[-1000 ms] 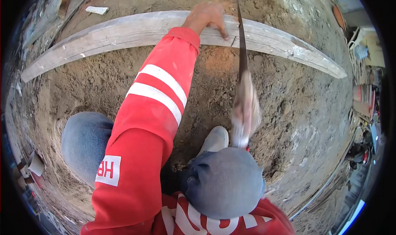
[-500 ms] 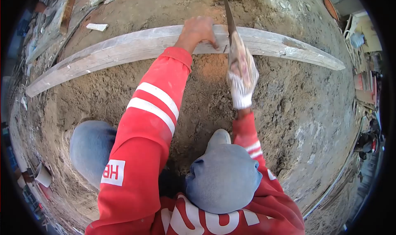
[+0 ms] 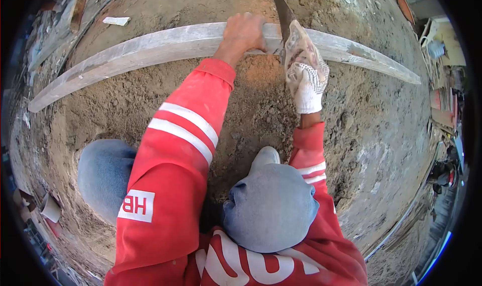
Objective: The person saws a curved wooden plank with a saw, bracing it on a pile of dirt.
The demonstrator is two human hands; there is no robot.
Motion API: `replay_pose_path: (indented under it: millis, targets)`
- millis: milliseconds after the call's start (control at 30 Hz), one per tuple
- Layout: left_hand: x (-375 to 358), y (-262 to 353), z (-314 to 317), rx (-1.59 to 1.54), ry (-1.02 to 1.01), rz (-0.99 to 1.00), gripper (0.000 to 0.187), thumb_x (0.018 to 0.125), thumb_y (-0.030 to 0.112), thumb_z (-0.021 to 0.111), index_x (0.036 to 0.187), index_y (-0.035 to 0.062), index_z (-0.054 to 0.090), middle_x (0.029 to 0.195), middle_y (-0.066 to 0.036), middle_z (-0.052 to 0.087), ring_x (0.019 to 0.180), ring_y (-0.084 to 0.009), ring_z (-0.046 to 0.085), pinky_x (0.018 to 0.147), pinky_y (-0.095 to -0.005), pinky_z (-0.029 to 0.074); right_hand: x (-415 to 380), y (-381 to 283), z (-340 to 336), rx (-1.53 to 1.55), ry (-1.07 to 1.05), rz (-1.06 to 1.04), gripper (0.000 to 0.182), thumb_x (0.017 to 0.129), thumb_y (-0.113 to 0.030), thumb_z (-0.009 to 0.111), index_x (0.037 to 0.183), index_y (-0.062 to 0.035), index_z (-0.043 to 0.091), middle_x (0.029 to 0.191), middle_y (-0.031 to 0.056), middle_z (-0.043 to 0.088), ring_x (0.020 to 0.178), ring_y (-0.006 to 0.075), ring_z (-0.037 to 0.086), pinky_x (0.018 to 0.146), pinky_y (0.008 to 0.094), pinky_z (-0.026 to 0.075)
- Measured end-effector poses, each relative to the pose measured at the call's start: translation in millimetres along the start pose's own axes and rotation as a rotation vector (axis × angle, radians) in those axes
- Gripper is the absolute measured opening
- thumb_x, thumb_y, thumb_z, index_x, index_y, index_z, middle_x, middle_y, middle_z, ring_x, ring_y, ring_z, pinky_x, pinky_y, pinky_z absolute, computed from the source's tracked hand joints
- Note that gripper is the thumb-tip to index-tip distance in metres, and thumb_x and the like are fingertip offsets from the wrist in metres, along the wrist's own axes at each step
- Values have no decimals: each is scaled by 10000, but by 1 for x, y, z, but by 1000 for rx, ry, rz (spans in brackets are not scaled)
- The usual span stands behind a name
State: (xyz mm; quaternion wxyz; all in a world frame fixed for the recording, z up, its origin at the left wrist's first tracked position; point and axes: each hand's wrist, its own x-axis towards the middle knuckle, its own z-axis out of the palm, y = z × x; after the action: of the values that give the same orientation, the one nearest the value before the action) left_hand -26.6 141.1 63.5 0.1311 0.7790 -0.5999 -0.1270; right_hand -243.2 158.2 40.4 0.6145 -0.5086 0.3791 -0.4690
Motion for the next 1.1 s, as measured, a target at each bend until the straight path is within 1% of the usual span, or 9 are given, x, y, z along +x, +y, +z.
replay_pose_path:
  millis: [67, 300, 467, 533, 667, 733, 800, 1000, 1100]
  targets:
    - [-2, 3, 5, -13, -31, 22, 632, 611, 467, 956, 1077, 80, 777, 1113, -180, 757, 1044, -359, 736, 894, -462, 601, -20, -40, 14, -539, -164, -478, 457, 993, -95, 522, 1436, 0, 578, 1415, 195, 630, 1253, 356, 636, 1092, 397, 466]
    - [8, -2, 1, 8, -99, 30, 637, 610, 463, 964, 1100, 104, 774, 1087, -186, 758, 1012, -367, 739, 883, -460, 601, -143, -79, -12, -1275, -121, -99, 661, 873, 54, 545, 1516, -100, 520, 1430, 135, 628, 1226, 309, 650, 1007, 395, 524]
    - [-4, 4, 10, 27, 105, 61, 643, 616, 461, 960, 1120, 115, 764, 1064, -188, 761, 995, -372, 741, 867, -473, 602, -24, -5, 4, -494, -78, -614, 457, 1031, -193, 580, 1434, 23, 580, 1188, 133, 713, 1041, 212, 668, 919, 352, 532]
    - [-9, 3, 4, 31, 63, 40, 607, 642, 436, 947, 1128, 124, 758, 1040, -193, 762, 973, -378, 745, 849, -473, 607, -6, -25, 18, -248, -77, -270, 433, 1043, -208, 555, 1413, 13, 592, 1216, 156, 717, 1077, 226, 683, 938, 353, 536]
    - [-10, 1, 8, 12, 105, 52, 573, 661, 408, 937, 1115, 107, 758, 1017, -197, 762, 961, -377, 747, 840, -469, 610, -76, -21, -14, -784, -113, -700, 594, 926, -89, 663, 1503, -48, 530, 1398, 174, 643, 1222, 313, 651, 1053, 356, 484]
    - [-5, 0, 12, 61, 43, 89, 538, 673, 361, 930, 1104, 90, 757, 1000, -198, 762, 953, -375, 749, 838, -472, 611, -119, -72, 8, -1168, -113, -253, 705, 889, -134, 685, 1557, -88, 466, 1441, 166, 606, 1202, 324, 641, 1028, 389, 506]
    - [-2, -2, 13, 29, 30, 53, 514, 676, 339, 923, 1087, 79, 757, 1005, -200, 762, 954, -370, 751, 838, -472, 611, -126, -66, 5, -602, -19, 54, 689, 929, -196, 626, 1581, -88, 428, 1443, 174, 602, 1212, 340, 632, 1026, 384, 505]
    - [-6, 5, 14, -14, 76, 45, 498, 663, 321, 928, 1062, 72, 763, 1036, -210, 759, 981, -358, 751, 856, -465, 607, -29, 2, 6, -715, 11, -722, 419, 1017, -181, 572, 1397, -13, 624, 1332, 165, 671, 1194, 285, 655, 1028, 391, 492]
    - [-5, 4, 7, 22, 50, 34, 540, 643, 349, 946, 1072, 77, 764, 1031, -207, 761, 992, -354, 749, 869, -459, 602, 4, -18, 30, -551, -78, -602, 464, 1042, -246, 514, 1449, -31, 575, 1438, 155, 625, 1256, 299, 632, 1061, 398, 472]
